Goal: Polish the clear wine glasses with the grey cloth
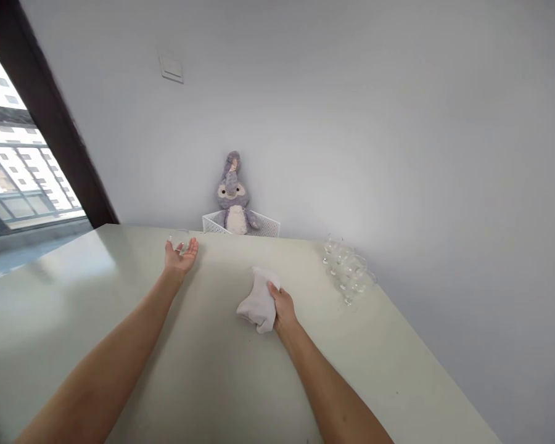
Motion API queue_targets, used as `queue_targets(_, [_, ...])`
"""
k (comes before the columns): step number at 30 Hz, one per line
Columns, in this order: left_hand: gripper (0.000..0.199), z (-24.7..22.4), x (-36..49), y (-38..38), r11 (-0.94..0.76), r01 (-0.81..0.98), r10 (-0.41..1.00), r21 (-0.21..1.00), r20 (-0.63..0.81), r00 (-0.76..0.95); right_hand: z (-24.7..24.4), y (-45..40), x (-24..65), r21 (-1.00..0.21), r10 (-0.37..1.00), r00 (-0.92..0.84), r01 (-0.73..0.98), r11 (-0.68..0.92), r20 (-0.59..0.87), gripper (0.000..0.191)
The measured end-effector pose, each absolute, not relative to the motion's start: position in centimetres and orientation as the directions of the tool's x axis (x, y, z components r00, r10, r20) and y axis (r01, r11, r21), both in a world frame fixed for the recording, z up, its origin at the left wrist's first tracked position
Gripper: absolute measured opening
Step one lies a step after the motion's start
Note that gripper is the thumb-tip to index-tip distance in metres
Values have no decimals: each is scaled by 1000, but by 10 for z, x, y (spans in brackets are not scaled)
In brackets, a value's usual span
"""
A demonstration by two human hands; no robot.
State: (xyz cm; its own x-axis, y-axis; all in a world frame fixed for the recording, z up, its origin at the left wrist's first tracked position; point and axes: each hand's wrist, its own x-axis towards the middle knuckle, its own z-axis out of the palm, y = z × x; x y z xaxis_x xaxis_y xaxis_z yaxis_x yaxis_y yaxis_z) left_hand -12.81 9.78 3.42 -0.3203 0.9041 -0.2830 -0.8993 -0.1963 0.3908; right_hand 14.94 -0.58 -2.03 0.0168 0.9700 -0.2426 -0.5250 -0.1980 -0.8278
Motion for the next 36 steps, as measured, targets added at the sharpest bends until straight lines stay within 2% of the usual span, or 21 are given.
queue_targets(4, [20, 39, -103, 86, -136, -881, 943, 454, -214, -256, -20, -4, 149, -841, 975, 44, -515, -164, -217, 36])
queue_targets(8, [18, 42, -57, 58, -25, -819, 988, 573, -108, -106, -9, -9, 149, -876, 972, 227, -478, 55, -62, 40])
queue_targets(11, [23, 37, -26, 32, 13, -729, 999, 685, -31, -11, 2, -16, 152, -944, 933, 348, -270, 191, 90, 35])
queue_targets(14, [28, 27, -5, 7, 17, -623, 1000, 782, -4, 23, 11, -21, 154, -973, 873, 430, 67, 221, 228, 28])
queue_targets(17, [33, 15, 5, -11, -17, -549, 1000, 835, 22, 3, 14, -27, 148, -935, 881, 353, 275, 223, 314, 25])
queue_targets(20, [37, 7, 8, -21, -71, -514, 997, 855, 63, -33, 16, -33, 137, -948, 953, 140, 210, 238, 270, 26])
queue_targets(23, [38, 3, 7, -26, -97, -506, 995, 857, 81, -55, 17, -38, 130, -980, 982, -78, -106, 166, 174, 33])
queue_targets(26, [39, 3, 2, -27, -83, -498, 996, 863, 83, -22, 18, -39, 131, -934, 953, -285, -358, -7, 102, 41])
queue_targets(29, [38, 4, -4, -28, -89, -496, 994, 864, 112, 17, 21, -38, 137, -951, 904, -421, -303, -64, 73, 39])
queue_targets(33, [39, 6, -6, -29, -99, -490, 992, 866, 127, 24, 25, -38, 143, -987, 916, -366, -72, 147, 163, 26])
queue_targets(34, [38, 7, -6, -29, -96, -491, 992, 866, 125, 27, 27, -39, 143, -983, 917, -353, -59, 176, 185, 24])
queue_targets(36, [38, 8, -6, -30, -85, -504, 992, 859, 122, 42, 32, -42, 143, -983, 902, -396, -138, 125, 170, 28])
